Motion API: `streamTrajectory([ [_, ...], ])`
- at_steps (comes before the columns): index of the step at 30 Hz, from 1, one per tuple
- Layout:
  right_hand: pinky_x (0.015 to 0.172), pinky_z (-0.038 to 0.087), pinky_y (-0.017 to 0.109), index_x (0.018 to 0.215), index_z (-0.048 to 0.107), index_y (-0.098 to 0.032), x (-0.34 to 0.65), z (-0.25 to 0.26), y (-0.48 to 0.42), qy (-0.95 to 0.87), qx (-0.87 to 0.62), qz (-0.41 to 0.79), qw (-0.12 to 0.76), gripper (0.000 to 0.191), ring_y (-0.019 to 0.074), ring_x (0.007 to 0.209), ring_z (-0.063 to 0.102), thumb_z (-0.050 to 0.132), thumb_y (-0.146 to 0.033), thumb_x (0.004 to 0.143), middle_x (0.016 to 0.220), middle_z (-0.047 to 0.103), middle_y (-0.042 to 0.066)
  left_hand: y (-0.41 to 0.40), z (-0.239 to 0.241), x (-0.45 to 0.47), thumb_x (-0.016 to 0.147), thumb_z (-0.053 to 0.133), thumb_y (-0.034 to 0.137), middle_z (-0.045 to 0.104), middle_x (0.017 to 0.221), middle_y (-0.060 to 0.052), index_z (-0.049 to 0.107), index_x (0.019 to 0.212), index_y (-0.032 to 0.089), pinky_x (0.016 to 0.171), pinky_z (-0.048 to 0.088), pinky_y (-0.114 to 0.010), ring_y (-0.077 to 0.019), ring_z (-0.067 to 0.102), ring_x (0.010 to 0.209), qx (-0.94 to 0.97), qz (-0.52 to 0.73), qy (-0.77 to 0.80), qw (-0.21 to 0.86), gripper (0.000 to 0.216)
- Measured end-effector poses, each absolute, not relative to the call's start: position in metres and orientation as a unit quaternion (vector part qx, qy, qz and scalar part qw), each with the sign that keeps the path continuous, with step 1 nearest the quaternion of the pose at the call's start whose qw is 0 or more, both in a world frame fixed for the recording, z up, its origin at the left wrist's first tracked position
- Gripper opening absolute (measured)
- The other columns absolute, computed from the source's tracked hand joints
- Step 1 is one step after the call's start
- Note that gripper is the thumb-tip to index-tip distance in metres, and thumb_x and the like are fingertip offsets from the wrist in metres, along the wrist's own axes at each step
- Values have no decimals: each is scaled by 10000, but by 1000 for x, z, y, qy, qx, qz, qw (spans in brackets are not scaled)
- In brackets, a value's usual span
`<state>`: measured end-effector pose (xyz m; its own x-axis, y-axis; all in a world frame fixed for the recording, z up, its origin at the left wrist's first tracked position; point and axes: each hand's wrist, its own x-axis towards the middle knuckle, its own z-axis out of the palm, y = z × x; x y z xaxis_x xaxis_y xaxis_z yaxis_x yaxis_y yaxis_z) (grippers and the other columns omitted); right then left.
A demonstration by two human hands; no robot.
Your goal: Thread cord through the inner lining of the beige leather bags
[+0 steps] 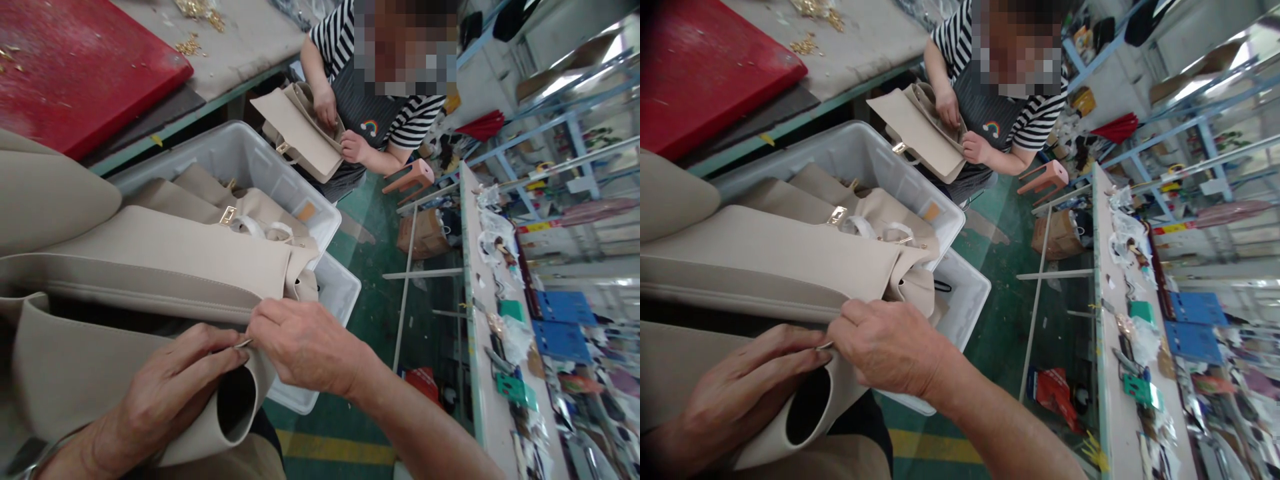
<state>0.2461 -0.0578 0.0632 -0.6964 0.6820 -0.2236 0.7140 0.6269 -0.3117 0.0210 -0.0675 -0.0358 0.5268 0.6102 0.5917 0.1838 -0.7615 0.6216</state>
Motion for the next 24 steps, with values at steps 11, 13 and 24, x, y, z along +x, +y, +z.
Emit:
streamTrajectory([
  [11,697,520,312,1043,647,-129,243,71,-55,874,417,-242,62,143,200,852,618,523,-84,991,1043,664,98,-70,-38,23,1052,534,14,725,1053,-81,666,1125,155,776,577,-177,-118,678,901,820,427,253,285,206],
  [13,729,524,318,1008,654,-136,244,70,-53,879,409,-240,45,141,199,864,625,515,-129,1027,1016,670,89,-71,-37,23,1060,526,24,723,1046,-82,667,1128,157,765,580,-181,-119,677,889,820,427,257,282,206],
  [24,557,447,333,908,630,-170,231,42,-79,895,436,-83,-38,206,211,686,611,487,-169,1057,784,619,49,-71,-36,25,1060,538,25,724,1027,-100,654,1113,140,803,596,-199,-138,700,922,811,437,276,275,171],
])
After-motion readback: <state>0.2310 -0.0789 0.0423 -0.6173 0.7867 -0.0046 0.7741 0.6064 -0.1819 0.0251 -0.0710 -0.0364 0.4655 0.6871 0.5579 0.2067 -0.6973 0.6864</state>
